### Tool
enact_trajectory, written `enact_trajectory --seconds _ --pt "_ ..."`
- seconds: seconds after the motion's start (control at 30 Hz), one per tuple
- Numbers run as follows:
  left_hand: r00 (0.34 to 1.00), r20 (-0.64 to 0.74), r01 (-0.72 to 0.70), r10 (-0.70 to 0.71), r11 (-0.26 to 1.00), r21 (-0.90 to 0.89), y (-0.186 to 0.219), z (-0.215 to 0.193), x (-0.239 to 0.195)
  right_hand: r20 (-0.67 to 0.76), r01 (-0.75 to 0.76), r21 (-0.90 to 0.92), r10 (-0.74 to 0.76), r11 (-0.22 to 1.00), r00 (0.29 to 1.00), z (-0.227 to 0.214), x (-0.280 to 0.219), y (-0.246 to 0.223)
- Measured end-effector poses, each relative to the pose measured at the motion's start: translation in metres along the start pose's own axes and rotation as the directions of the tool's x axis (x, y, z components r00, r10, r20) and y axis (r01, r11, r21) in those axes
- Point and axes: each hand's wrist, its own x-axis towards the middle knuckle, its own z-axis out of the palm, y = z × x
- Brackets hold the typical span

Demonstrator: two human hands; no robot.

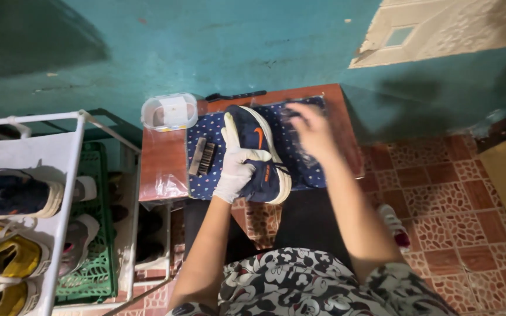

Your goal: The person cleans a dark blue sneaker with an orange logo using a dark patterned cloth. They wipe the upper, sides, and sole of the shoe while holding it with gloved hands. A brush and a container are visible on the table but are not used during the clip.

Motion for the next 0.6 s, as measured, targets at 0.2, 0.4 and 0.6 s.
enact_trajectory --seconds 0.2,0.4,0.6 --pt "0.991 -0.130 0.007 -0.031 0.983 -0.183 -0.009 -0.008 -0.012 0.190 0.490 -0.236 -0.454 0.839 0.870 0.079 -0.013 0.026" --pt "0.992 -0.111 0.048 -0.060 0.994 -0.101 -0.013 0.005 -0.012 0.261 0.422 -0.092 -0.387 0.902 0.884 0.037 -0.038 0.018" --pt "0.998 -0.043 0.035 -0.041 0.991 -0.126 -0.021 0.003 -0.015 0.264 0.394 -0.074 -0.363 0.916 0.894 0.008 0.006 0.004"
